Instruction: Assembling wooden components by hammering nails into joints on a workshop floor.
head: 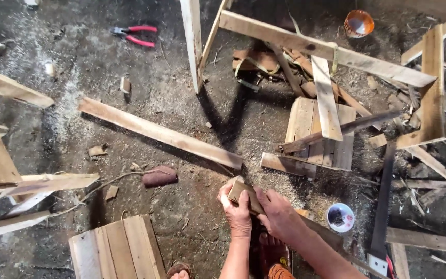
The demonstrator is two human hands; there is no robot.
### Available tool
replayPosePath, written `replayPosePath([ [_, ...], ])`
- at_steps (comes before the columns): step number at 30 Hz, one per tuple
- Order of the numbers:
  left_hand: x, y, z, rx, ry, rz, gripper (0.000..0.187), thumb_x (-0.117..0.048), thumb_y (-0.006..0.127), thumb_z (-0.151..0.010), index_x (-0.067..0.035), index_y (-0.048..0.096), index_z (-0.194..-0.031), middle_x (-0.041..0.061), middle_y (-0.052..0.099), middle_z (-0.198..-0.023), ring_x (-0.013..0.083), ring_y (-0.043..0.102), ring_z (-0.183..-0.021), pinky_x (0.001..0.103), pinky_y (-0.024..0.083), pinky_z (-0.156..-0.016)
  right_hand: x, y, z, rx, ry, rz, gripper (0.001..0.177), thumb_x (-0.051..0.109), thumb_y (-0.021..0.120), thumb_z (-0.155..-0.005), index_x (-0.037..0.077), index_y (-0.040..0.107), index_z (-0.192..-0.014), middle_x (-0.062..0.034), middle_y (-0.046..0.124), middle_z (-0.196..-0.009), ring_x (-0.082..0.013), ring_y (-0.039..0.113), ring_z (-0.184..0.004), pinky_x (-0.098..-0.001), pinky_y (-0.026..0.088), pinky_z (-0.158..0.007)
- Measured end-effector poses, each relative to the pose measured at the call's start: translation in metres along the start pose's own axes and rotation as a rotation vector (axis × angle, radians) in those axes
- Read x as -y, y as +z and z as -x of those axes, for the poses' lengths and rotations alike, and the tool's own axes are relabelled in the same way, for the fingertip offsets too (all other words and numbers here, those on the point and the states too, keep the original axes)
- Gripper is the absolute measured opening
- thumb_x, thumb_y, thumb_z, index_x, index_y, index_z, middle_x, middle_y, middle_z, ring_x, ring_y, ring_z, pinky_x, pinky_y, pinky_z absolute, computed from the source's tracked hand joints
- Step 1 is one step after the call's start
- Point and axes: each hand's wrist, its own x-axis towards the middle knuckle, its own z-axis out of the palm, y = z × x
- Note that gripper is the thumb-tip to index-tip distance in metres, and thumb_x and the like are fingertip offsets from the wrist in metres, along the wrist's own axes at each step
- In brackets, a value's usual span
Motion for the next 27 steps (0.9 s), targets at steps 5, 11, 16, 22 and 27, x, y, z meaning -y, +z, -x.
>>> replayPosePath([
  [5,0.012,-0.003,0.001,0.036,-0.013,0.024,0.063,-0.048,0.071,-0.084,-0.005,0.053,-0.127,0.018,0.050,-0.122,0.0298,0.053,-0.118,0.048,0.049,-0.101,-0.003,0.000,0.001,-0.029,-0.073,0.045,0.123,0.017,0.081,-0.086,0.024,-0.017,-0.160,-0.0053,0.050,-0.092,-0.0180,0.050,-0.077,-0.0311,0.051,-0.070],
  [11,-0.004,-0.004,-0.002,0.057,-0.030,-0.040,0.061,-0.047,0.072,-0.084,-0.006,0.054,-0.126,0.017,0.053,-0.125,0.0301,0.053,-0.121,0.047,0.047,-0.103,-0.009,0.001,-0.003,0.094,0.010,0.056,0.117,0.025,0.078,-0.090,0.024,-0.015,-0.161,-0.0067,0.050,-0.094,-0.0178,0.050,-0.078,-0.0312,0.054,-0.073],
  [16,-0.024,-0.007,-0.003,0.100,-0.115,0.019,0.056,-0.042,0.072,-0.084,-0.007,0.056,-0.125,0.015,0.053,-0.127,0.0281,0.055,-0.123,0.045,0.049,-0.105,-0.009,-0.002,-0.001,0.064,0.001,0.032,0.119,0.020,0.078,-0.090,0.029,-0.017,-0.160,-0.0068,0.050,-0.096,-0.0201,0.051,-0.082,-0.0352,0.051,-0.075],
  [22,-0.019,-0.035,-0.007,0.309,-0.071,0.068,0.063,-0.050,0.052,-0.094,-0.007,0.049,-0.140,0.016,0.045,-0.144,0.0299,0.044,-0.140,0.050,0.035,-0.119,0.000,-0.009,-0.003,0.125,0.058,0.044,0.117,0.022,0.078,-0.089,0.026,-0.014,-0.161,-0.0047,0.048,-0.096,-0.0158,0.047,-0.080,-0.0289,0.052,-0.072],
  [27,-0.013,-0.049,-0.021,0.359,-0.199,0.155,0.073,-0.059,0.073,-0.077,-0.014,0.065,-0.135,0.013,0.055,-0.149,0.0267,0.046,-0.144,0.047,0.031,-0.122,-0.001,-0.009,-0.002,0.114,0.048,0.070,0.118,0.024,0.079,-0.089,0.025,-0.014,-0.162,-0.0045,0.047,-0.093,-0.0176,0.047,-0.082,-0.0322,0.050,-0.074],
])
